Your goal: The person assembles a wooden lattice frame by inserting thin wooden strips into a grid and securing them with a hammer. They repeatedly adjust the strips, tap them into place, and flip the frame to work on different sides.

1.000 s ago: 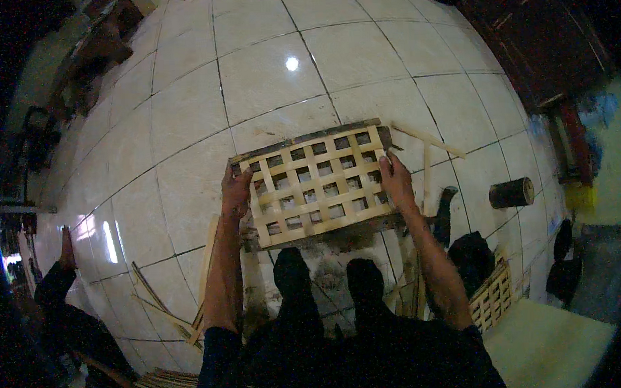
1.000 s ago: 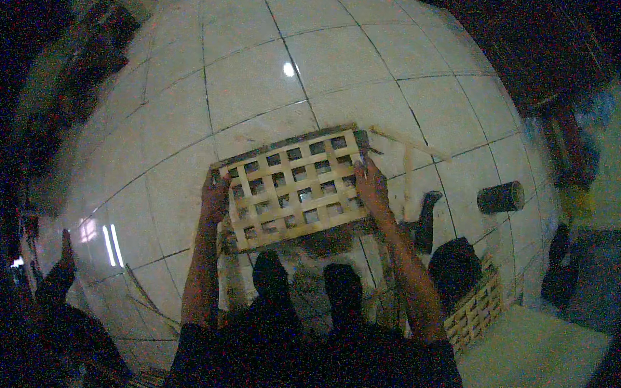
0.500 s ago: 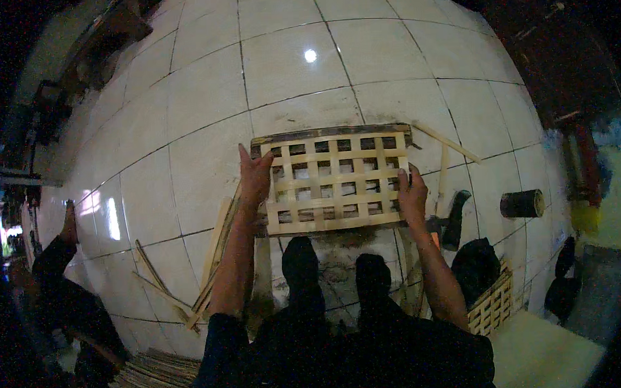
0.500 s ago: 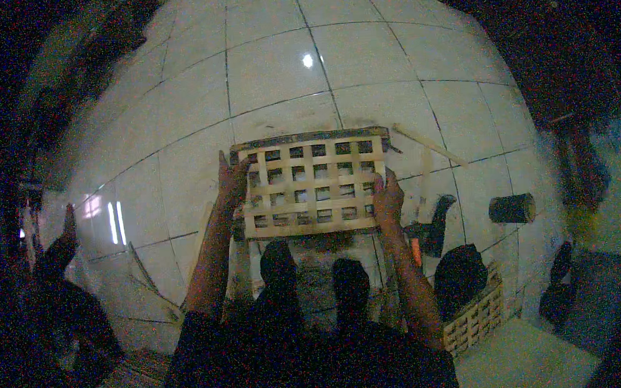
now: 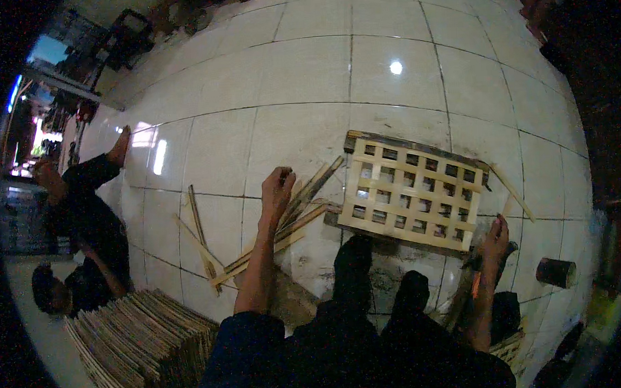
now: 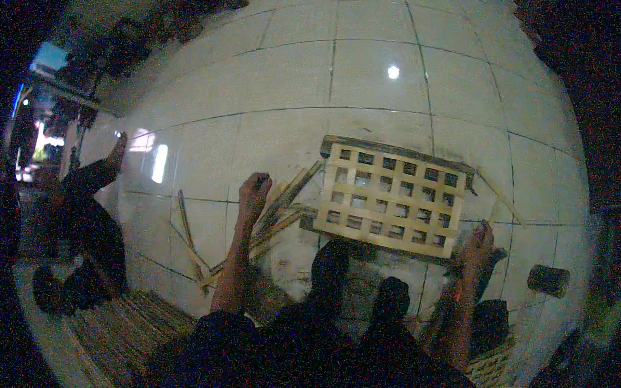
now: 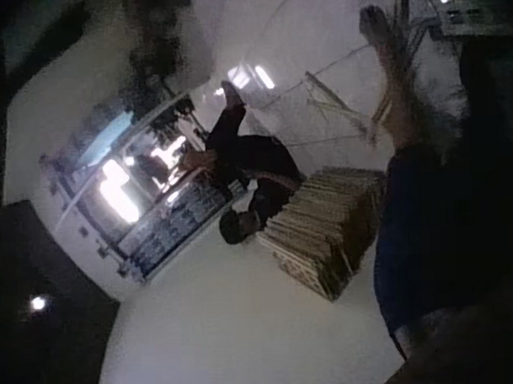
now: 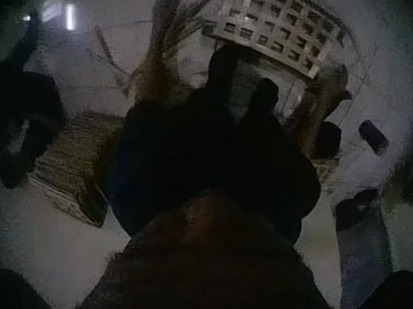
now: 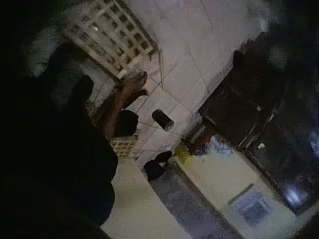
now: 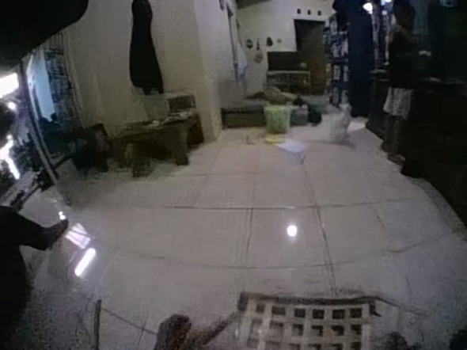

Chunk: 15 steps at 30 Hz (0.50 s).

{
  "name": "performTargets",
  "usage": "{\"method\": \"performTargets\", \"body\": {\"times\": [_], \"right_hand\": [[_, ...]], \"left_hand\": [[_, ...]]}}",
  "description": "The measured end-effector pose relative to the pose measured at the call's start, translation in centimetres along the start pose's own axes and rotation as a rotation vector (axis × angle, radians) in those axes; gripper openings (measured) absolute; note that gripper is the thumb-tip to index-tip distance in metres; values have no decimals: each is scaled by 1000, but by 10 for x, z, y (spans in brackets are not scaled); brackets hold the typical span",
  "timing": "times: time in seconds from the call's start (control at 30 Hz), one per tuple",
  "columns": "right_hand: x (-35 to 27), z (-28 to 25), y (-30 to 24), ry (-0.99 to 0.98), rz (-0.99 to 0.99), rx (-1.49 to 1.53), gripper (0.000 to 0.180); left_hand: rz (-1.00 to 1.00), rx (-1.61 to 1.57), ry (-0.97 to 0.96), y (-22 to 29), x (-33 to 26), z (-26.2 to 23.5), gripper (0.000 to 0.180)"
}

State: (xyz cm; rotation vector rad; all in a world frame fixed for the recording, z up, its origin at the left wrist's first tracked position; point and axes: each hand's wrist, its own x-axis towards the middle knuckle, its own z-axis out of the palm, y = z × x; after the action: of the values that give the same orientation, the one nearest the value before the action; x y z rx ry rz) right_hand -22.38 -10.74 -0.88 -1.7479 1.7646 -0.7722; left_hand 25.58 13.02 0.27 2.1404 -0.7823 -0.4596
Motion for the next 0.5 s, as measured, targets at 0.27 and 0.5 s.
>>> {"method": "performTargets", "body": {"times": [0.27,0.5], "right_hand": [[-6,0,40,-57,-84,-22,35],[-8,8,56,-82,-207,-58,32]], "left_hand": [[95,526,57,-82,-59,-9,31],[35,431,-106,-100,-62,-4,30]]}}
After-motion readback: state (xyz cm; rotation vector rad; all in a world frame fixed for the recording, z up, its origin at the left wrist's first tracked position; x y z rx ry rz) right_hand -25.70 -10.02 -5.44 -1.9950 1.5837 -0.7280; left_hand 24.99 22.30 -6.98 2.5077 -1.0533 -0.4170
